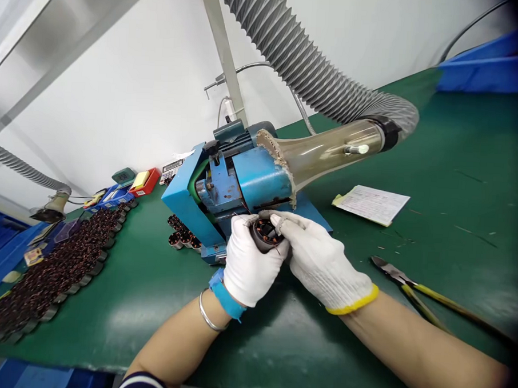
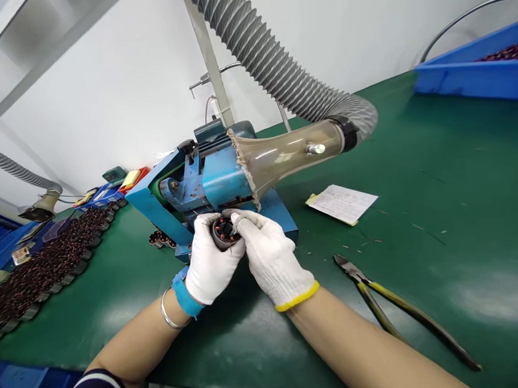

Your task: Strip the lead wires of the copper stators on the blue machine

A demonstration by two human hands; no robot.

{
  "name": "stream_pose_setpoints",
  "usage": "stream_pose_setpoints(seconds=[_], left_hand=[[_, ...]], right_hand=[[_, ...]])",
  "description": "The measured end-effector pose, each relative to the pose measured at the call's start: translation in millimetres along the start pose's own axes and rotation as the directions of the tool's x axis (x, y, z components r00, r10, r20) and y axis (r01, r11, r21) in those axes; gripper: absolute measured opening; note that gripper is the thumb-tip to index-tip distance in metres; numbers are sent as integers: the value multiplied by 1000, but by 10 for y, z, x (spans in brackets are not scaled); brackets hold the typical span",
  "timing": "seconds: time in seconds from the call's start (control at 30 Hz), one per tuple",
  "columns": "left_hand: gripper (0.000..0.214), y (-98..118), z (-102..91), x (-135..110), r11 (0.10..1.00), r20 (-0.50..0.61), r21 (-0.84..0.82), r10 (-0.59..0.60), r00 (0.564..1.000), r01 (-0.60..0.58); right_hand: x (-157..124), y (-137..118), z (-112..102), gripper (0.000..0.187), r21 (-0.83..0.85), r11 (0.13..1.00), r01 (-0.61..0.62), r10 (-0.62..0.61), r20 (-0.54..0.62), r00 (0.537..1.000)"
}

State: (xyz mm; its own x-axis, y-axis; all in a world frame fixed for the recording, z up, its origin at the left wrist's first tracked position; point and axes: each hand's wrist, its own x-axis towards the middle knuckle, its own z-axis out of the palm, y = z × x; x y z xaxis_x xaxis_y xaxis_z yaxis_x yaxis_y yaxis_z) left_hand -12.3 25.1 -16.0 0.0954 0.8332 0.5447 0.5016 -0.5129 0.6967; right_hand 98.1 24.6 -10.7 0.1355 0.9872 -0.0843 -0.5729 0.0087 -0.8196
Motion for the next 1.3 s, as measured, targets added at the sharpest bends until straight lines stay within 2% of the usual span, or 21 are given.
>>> stream_pose_setpoints(seconds=[0.1, 0.37, 0.63, 0.8, 0.93, 1.0, 1.07, 1.13, 1.2, 1.3], left_hand=[[43, 29, -1, 10, 1000, 31, 22, -18, 999, 18], [42, 134, -31, 48, 989, 79, 106, -109, 991, 100], [43, 228, -55, 82, 963, 132, 233, -173, 976, 139], [43, 204, -54, 69, 970, 138, 226, -128, 982, 94], [44, 85, -47, -30, 995, 146, 98, -38, 989, 24], [41, 15, -40, -93, 999, 123, 13, 39, 992, -41], [39, -41, -52, -166, 996, 101, -67, 73, 992, -66], [38, -87, -112, -268, 992, 126, -128, 22, 992, -6], [42, -144, -246, -418, 986, 198, -112, -101, 975, 125], [49, -290, -602, -718, 936, 282, 112, -351, 893, 333]], right_hand=[[-8, -4, -8, 25, 37, 999, 5, -5, 0, 1000], [-38, -45, 7, 11, -48, 999, 9, -12, -78, 997], [-47, -111, 18, 9, -144, 988, 49, -64, -107, 992], [-18, -14, -19, 15, -84, 995, 53, -59, -69, 996], [-74, 109, -123, 24, -142, 987, 76, -88, -83, 993], [-111, 165, -201, 28, -216, 968, 125, -134, -28, 991], [-140, 198, -272, 31, -301, 934, 192, -177, 76, 981], [-166, 197, -313, 33, -386, 888, 249, -194, 174, 965], [-197, 165, -311, 36, -480, 837, 263, -174, 223, 959], [-256, 105, -261, 41, -582, 779, 234, -133, 211, 968]])
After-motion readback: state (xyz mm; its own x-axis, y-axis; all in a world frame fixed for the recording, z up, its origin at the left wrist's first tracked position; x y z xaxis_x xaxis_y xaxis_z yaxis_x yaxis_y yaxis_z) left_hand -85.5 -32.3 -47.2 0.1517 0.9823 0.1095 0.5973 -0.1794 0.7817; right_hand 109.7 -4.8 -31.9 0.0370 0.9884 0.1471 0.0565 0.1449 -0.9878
